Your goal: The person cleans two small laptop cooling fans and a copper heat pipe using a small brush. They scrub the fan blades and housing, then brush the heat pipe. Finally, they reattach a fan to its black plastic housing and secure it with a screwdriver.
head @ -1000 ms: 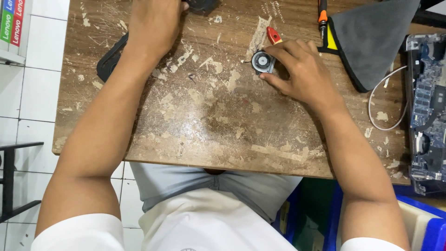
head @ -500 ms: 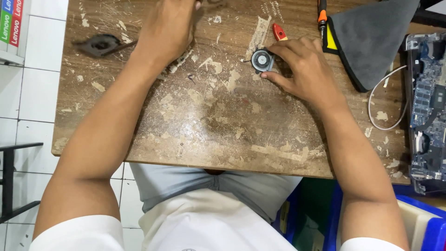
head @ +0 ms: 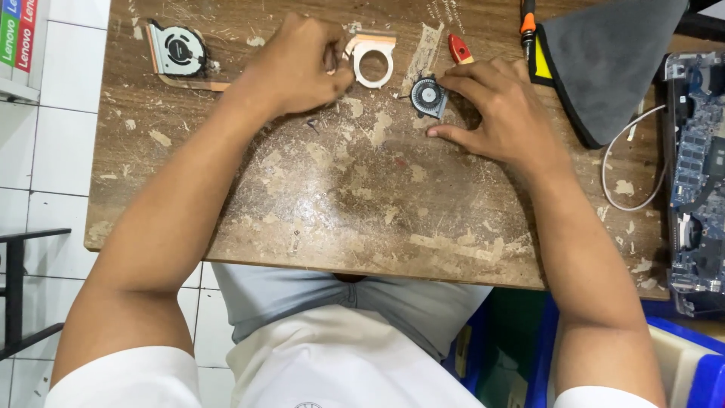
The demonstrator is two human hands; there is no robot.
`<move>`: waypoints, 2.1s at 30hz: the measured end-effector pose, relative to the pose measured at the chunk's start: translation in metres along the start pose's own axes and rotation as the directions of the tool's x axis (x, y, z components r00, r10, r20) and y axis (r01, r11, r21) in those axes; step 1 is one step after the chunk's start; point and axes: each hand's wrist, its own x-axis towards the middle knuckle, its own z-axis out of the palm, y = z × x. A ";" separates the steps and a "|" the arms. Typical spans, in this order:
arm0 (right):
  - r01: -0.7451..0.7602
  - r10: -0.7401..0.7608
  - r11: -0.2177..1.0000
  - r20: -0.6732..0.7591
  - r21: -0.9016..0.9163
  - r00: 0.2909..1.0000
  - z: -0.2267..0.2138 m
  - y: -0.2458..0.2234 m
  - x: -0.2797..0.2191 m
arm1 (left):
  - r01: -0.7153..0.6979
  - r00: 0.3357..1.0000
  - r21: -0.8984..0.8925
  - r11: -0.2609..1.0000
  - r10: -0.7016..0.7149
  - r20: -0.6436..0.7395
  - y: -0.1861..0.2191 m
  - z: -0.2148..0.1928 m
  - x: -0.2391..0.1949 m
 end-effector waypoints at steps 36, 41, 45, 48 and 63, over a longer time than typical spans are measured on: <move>-0.296 0.305 0.933 -0.010 0.207 0.952 -0.006 0.025 -0.013 | -0.190 0.964 0.100 0.977 0.166 0.207 0.005 0.030 -0.004; -0.196 0.307 0.841 -0.147 0.504 0.940 0.004 0.020 -0.017 | -0.365 0.929 0.156 0.918 0.347 0.130 -0.008 0.032 -0.001; -0.010 0.157 0.817 -0.207 0.576 0.966 0.033 0.029 -0.011 | -0.508 0.861 0.076 0.858 0.508 0.026 -0.016 0.032 0.005; 0.101 0.073 0.804 -0.267 0.586 0.961 0.042 0.013 0.004 | -0.529 0.846 0.096 0.843 0.533 -0.016 -0.018 0.037 0.007; 0.046 0.042 0.826 -0.142 0.562 0.989 0.001 -0.059 0.046 | -0.539 0.811 0.227 0.811 0.572 -0.119 -0.056 0.070 0.031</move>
